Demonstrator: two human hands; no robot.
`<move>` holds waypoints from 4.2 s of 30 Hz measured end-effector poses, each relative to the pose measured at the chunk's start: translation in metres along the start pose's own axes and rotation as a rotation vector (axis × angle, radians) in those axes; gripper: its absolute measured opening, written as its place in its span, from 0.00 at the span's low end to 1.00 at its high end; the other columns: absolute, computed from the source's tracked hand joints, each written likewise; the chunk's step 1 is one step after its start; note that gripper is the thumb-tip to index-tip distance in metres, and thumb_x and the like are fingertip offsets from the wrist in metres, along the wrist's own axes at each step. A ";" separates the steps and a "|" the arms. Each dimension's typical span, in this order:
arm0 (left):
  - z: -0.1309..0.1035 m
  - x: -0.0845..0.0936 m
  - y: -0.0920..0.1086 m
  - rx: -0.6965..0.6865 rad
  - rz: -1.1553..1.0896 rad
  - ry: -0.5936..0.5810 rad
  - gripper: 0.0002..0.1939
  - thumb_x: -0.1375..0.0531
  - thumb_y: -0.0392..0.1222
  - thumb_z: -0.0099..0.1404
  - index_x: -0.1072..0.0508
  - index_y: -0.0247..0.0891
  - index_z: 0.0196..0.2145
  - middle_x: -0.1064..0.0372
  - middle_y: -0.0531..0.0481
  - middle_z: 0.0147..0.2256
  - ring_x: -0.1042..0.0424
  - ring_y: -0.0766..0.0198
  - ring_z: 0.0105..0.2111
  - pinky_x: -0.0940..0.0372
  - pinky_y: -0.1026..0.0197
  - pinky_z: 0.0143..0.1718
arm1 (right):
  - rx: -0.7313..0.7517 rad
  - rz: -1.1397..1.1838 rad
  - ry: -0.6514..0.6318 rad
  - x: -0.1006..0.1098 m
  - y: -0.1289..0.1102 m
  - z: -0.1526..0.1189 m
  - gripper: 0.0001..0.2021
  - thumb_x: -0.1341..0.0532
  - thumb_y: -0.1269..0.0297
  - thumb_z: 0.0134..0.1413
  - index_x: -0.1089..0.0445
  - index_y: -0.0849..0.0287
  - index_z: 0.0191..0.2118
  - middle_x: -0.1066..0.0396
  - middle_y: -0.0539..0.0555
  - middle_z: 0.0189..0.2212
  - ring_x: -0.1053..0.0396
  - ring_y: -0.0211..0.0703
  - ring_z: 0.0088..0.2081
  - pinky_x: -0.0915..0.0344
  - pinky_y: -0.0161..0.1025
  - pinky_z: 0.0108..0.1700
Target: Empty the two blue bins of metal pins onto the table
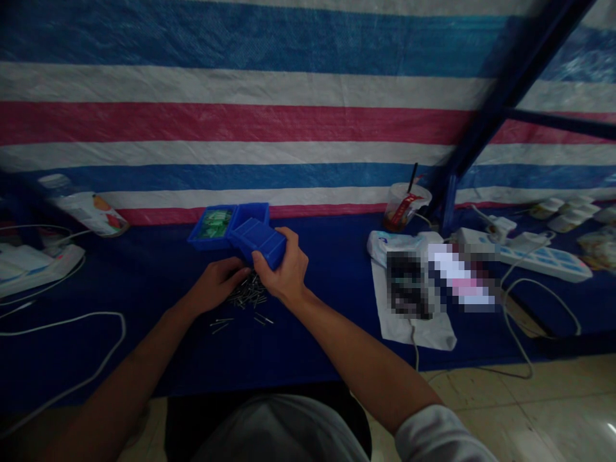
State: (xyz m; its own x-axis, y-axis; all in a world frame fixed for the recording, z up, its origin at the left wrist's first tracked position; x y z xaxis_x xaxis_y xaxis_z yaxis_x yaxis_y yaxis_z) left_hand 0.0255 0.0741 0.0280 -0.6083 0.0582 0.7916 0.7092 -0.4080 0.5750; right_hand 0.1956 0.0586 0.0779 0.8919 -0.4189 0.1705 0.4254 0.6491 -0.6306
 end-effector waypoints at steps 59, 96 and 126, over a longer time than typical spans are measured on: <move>0.001 0.003 0.000 0.006 0.008 0.031 0.22 0.49 0.56 0.71 0.31 0.39 0.27 0.33 0.52 0.27 0.33 0.61 0.29 0.40 0.58 0.33 | 0.055 -0.012 -0.029 -0.002 -0.007 0.000 0.27 0.42 0.47 0.54 0.42 0.54 0.56 0.29 0.58 0.43 0.26 0.50 0.39 0.29 0.47 0.38; 0.000 0.004 -0.004 0.010 -0.044 0.041 0.13 0.49 0.46 0.71 0.28 0.39 0.37 0.25 0.49 0.37 0.27 0.58 0.37 0.37 0.57 0.39 | 0.171 -0.071 -0.039 -0.002 -0.019 0.000 0.28 0.41 0.46 0.54 0.42 0.56 0.56 0.26 0.60 0.42 0.25 0.51 0.37 0.27 0.48 0.37; -0.002 0.019 -0.014 -0.027 0.014 0.259 0.14 0.50 0.41 0.71 0.25 0.38 0.42 0.28 0.45 0.42 0.28 0.55 0.43 0.34 0.53 0.45 | 0.290 -0.005 -0.064 -0.003 -0.033 -0.001 0.31 0.40 0.44 0.51 0.41 0.55 0.56 0.26 0.58 0.42 0.24 0.50 0.39 0.26 0.49 0.40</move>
State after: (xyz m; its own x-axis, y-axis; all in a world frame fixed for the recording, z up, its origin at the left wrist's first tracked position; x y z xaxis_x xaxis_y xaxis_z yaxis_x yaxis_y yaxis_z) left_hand 0.0034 0.0795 0.0347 -0.6719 -0.1819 0.7180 0.7107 -0.4313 0.5558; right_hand 0.1786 0.0380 0.0973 0.8936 -0.3877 0.2263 0.4478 0.8055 -0.3882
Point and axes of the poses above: each hand's wrist, its own z-axis towards the middle knuckle, its own x-axis out of the back of the hand, y = z × x, the point moved 10 cm from there along z, towards the middle knuckle
